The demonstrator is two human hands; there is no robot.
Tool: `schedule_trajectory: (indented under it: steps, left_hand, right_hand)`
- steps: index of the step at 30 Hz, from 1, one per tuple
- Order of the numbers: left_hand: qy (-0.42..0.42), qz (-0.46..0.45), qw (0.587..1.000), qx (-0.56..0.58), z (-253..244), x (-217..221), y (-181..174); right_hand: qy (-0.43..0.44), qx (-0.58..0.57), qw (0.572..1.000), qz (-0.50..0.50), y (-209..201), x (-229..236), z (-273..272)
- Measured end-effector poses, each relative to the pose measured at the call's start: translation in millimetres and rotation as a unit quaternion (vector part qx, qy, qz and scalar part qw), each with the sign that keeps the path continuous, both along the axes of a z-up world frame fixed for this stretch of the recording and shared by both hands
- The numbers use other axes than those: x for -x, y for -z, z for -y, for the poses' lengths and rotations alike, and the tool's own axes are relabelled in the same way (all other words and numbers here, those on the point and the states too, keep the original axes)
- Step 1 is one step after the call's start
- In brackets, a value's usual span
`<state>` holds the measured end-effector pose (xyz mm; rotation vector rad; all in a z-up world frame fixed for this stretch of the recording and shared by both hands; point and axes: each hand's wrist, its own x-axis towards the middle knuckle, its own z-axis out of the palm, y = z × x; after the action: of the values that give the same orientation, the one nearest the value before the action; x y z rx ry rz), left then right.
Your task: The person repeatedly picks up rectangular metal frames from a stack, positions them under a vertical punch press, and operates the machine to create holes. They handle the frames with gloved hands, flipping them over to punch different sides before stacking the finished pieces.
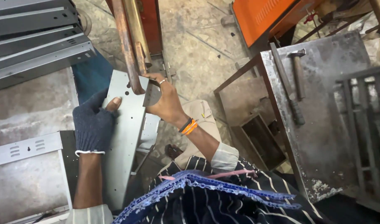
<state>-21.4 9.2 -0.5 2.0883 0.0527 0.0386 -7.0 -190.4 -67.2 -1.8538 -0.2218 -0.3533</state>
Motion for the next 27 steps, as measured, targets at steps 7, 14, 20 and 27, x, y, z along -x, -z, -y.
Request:
schedule_trajectory:
  steps: [7, 14, 20, 27]
  left_hand:
    - [-0.026, -0.058, 0.998, -0.027, 5.5, -0.6, -5.0]
    - [-0.008, -0.023, 1.000, -0.012, 4.7, 1.6, -0.6]
    - [-0.023, -0.046, 0.999, -0.017, 6.0, 2.1, -2.7]
    - [-0.018, -0.027, 0.999, -0.021, 3.7, 1.7, 6.1]
  right_hand:
    - [-0.034, -0.046, 0.998, -0.005, 5.1, -1.3, 4.7]
    - [-0.234, -0.176, 0.954, -0.060, 15.9, -21.3, 37.8]
    - [-0.220, -0.291, 0.918, -0.154, 42.4, -35.4, 31.9]
    - [-0.179, -0.305, 0.921, -0.163, 44.2, -36.5, 25.7]
